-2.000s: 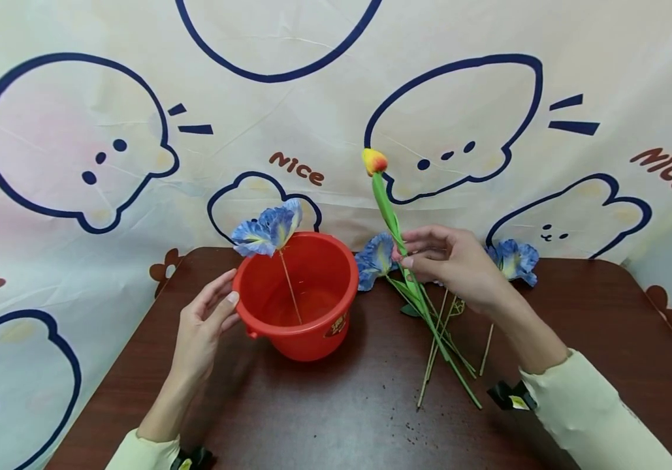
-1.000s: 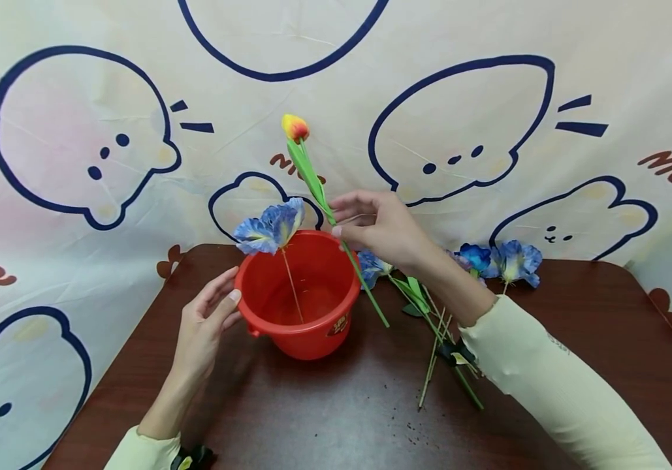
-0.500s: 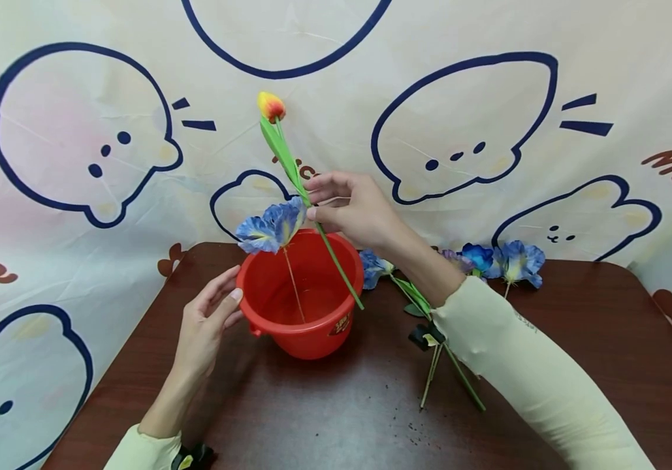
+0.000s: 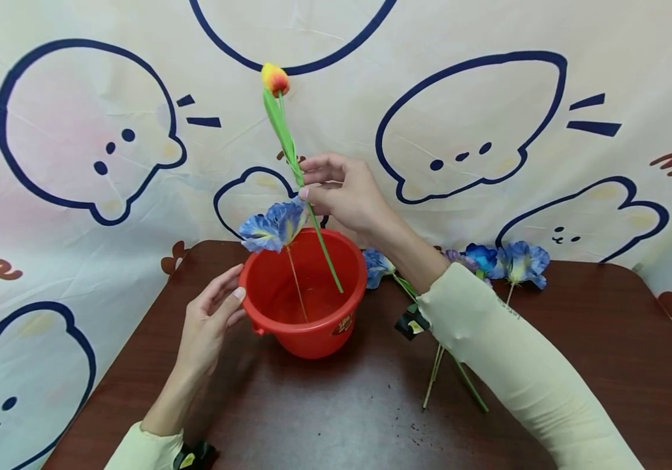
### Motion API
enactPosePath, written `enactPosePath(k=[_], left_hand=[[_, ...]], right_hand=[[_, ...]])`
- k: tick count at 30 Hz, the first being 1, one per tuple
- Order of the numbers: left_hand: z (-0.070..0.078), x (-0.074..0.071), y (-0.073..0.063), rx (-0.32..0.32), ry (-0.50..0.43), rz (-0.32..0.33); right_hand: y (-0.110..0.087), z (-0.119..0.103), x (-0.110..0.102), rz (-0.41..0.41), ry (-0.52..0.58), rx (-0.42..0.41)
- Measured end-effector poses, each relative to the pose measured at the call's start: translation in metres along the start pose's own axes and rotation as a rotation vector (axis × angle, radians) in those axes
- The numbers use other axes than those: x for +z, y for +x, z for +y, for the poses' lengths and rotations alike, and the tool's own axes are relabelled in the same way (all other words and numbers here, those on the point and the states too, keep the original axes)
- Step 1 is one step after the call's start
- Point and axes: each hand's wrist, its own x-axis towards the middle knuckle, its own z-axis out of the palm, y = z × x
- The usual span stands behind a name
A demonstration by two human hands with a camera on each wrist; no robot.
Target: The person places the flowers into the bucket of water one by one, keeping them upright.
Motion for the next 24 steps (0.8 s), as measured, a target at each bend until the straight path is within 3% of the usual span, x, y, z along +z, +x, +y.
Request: enactPosePath(k=[7,16,24], left_hand=[[0.001,0.001,0.0,-0.007,-0.003,0.0],[0.001,0.001,-0.001,-0.017,-0.006,0.008],[0.0,0.001,-0.001,-0.004,-0.006,0.006]], right_hand=[[-0.001,0.019,0.001,0.031,0.035,0.049],[-0.007,0.047,0.012,-0.011,0.048,0.13],[-0.008,0.059,0.02,-0.02,0.0,0.183]])
